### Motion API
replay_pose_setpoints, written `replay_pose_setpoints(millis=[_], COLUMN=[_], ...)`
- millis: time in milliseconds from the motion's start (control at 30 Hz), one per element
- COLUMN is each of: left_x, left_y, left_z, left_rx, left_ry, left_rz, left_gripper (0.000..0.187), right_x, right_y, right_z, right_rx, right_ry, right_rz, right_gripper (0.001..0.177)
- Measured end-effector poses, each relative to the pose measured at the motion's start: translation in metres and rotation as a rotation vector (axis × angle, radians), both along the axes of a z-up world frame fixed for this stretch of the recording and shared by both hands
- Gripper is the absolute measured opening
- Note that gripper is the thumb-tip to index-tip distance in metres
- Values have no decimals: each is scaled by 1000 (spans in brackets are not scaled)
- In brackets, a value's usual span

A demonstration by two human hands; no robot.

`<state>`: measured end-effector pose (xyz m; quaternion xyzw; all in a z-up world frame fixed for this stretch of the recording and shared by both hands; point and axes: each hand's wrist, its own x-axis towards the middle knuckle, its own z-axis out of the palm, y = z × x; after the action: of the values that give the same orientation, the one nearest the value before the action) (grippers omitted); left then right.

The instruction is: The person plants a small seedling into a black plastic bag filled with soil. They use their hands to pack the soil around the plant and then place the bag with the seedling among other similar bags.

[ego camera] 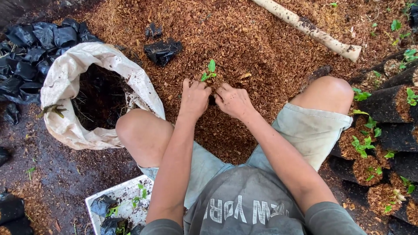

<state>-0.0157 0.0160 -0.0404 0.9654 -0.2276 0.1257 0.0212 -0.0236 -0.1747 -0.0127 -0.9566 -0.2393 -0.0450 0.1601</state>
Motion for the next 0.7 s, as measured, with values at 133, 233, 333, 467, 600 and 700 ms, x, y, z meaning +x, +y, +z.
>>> replay_pose_setpoints(millis=[133, 233, 333, 467, 600, 700], left_x=[1, -2, -8, -7, -6, -4], left_y=[-1, 0, 1, 1, 4, 6], left_z=[-2, -2, 11, 23, 23, 18], left_rx=[43, 35, 8, -196, -214, -234], left_ry=[-24, 9, 88, 76, -27, -82], left_rz=[-20, -13, 5, 107, 290, 355], left_gripper=[8, 10, 13, 10, 12, 20], right_x=[3, 4, 5, 8, 16, 21], right_y=[-4, -3, -3, 0, 1, 2], right_z=[0, -1, -3, 13, 1, -3], right_rx=[60, 120, 100, 170, 85, 149], right_ry=[97, -15, 159, 74, 129, 18], right_rz=[-9, -73, -48, -102, -88, -179], right_gripper=[33, 29, 35, 32, 35, 29])
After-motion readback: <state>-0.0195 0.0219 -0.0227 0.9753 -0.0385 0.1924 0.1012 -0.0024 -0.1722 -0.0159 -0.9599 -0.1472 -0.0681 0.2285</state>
